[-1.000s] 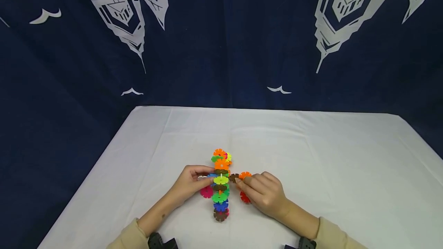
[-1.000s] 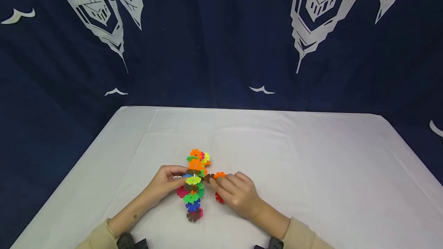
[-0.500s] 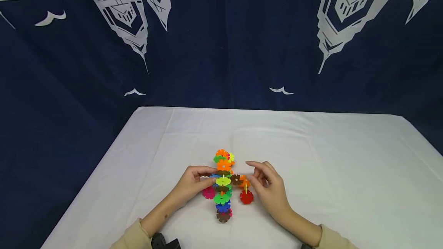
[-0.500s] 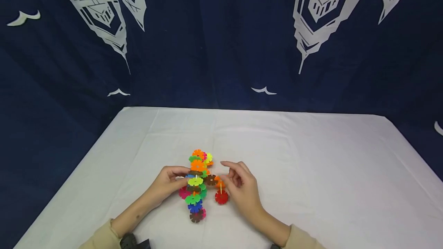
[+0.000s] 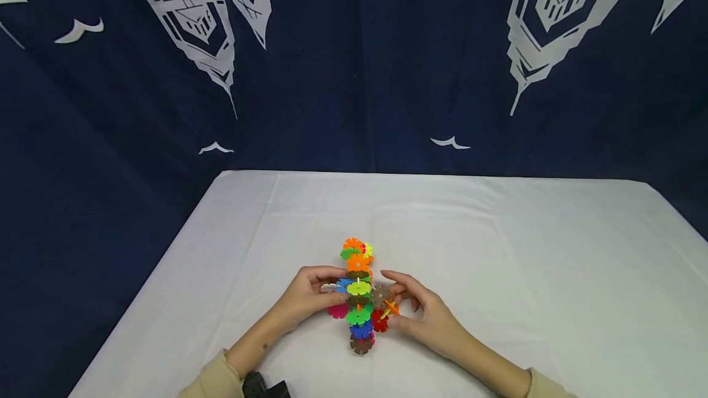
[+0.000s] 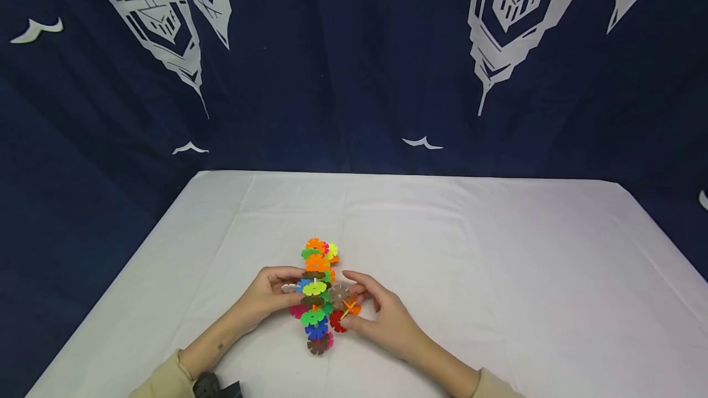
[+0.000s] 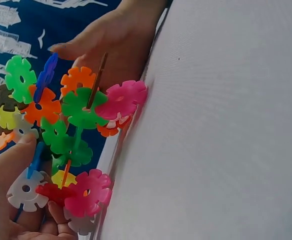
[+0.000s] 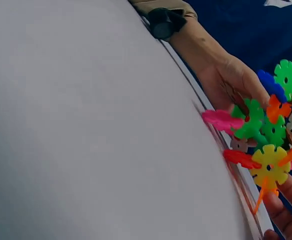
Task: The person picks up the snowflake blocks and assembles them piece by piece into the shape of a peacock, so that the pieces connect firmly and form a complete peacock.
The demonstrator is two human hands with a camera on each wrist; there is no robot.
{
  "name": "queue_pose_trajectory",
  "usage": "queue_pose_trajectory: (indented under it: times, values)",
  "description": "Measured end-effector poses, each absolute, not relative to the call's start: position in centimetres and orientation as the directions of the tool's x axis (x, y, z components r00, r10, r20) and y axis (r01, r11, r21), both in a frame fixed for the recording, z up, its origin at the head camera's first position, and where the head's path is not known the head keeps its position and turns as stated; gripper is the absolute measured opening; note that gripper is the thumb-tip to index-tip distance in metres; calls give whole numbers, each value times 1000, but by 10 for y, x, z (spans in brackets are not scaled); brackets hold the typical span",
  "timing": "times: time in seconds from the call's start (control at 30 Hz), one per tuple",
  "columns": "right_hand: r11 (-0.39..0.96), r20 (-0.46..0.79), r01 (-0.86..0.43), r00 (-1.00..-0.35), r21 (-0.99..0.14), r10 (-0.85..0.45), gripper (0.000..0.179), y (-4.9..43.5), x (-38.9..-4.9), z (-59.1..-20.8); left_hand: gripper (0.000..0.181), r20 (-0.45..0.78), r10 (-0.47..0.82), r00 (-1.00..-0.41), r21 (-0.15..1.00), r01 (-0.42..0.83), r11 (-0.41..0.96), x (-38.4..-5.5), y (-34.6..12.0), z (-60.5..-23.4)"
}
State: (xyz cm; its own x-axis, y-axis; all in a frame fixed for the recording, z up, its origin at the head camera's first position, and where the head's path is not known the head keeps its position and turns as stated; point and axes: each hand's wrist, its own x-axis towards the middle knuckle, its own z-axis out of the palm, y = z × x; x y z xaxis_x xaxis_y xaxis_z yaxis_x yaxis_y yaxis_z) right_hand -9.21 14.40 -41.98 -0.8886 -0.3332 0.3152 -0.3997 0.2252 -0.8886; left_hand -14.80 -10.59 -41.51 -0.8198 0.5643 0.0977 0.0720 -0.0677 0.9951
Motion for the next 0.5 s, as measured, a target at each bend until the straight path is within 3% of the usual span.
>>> queue_pose_trajectory:
  times: [0.07,0.17,0.27,0.5]
  values:
    - [279,334,-424,-888,-862,-317,55,142,-90,-421,37,90,563,-822,996,62,-69,-148,-106,-415]
    - [326,344,-420,-900,-847,-266,45,138,-89,-422,37,80,565,-821,997,52,-65,-149,-107,-416]
    - [329,348,-406,-911,-853,-221,34,137,-90,-422,36,72,568,-820,997,50,-55,-149,-108,-415]
    - [293,277,-325,-941,-899,-195,28,139,-94,-418,35,33,573,-819,999,13,-39,-150,-108,-414]
